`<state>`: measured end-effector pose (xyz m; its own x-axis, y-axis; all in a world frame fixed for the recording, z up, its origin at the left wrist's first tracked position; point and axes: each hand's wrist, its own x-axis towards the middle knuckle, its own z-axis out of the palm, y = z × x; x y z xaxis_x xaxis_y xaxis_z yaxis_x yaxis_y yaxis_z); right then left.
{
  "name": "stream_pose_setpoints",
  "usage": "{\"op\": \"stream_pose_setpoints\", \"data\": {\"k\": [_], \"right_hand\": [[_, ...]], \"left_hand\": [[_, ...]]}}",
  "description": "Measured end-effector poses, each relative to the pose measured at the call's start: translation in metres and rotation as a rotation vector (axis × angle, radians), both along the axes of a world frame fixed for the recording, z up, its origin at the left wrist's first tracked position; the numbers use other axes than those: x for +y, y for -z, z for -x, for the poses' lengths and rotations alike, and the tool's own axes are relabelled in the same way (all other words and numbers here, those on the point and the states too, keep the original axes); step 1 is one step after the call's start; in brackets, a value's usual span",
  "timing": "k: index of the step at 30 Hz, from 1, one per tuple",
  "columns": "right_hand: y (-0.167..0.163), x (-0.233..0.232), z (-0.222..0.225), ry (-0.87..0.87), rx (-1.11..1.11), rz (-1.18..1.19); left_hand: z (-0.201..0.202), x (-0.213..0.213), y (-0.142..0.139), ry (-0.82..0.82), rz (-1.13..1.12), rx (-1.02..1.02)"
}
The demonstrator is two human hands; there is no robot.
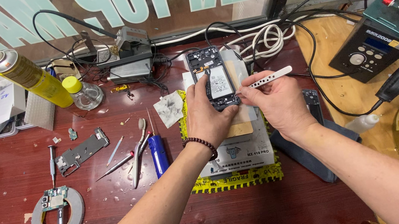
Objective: The person disassembles a smartphone, removes the battery and camera module, and reassembles the device. They use a plastic pry tool to separate components and handle the battery and camera module by hand.
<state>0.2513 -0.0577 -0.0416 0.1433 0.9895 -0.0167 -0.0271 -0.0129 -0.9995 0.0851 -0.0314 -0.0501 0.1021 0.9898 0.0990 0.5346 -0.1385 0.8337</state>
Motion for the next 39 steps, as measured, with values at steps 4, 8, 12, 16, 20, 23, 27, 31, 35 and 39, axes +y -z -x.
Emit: {"op": "stream_pose_setpoints", "data": {"k": [4, 8, 12, 16, 20, 23, 27, 31, 35, 39], "right_hand": [[-0.0001, -0.0005, 0.0015, 0.005, -0.061, -0.014], [-0.0001, -0.0005, 0.0022, 0.006, -0.065, 0.002], [-0.0010, -0.0012, 0.0036, -0.003, -0.081, -0.016], [-0.0030, -0.0024, 0.0049, 0.001, -0.127, -0.020], [-0.0059, -0.0046, 0.0054, -0.004, -0.197, -0.045], [-0.0077, -0.0064, 0.0054, -0.006, -0.260, -0.054], [-0.0084, -0.0072, 0.0065, 0.012, -0.341, -0.064], [-0.0076, -0.0074, 0.0066, 0.021, -0.352, -0.057], [-0.0059, -0.0071, 0.0063, 0.034, -0.362, -0.045], [-0.0045, -0.0058, 0.0067, 0.031, -0.330, -0.071]], "left_hand": [[-0.0004, 0.0000, 0.0008, 0.001, -0.015, -0.002], [-0.0013, 0.0009, 0.0026, -0.006, -0.038, 0.009], [-0.0011, 0.0007, 0.0037, 0.000, -0.030, 0.000], [-0.0005, 0.0007, 0.0044, 0.007, -0.041, -0.002], [-0.0009, 0.0010, 0.0052, 0.010, -0.046, -0.009], [-0.0010, 0.0010, 0.0055, 0.000, -0.055, -0.005], [-0.0006, 0.0003, 0.0054, 0.003, -0.049, -0.010], [-0.0008, 0.0015, 0.0045, -0.001, -0.041, -0.002], [-0.0010, 0.0007, 0.0043, 0.007, -0.040, -0.019], [-0.0011, 0.0011, 0.0044, 0.004, -0.049, -0.010]]}}
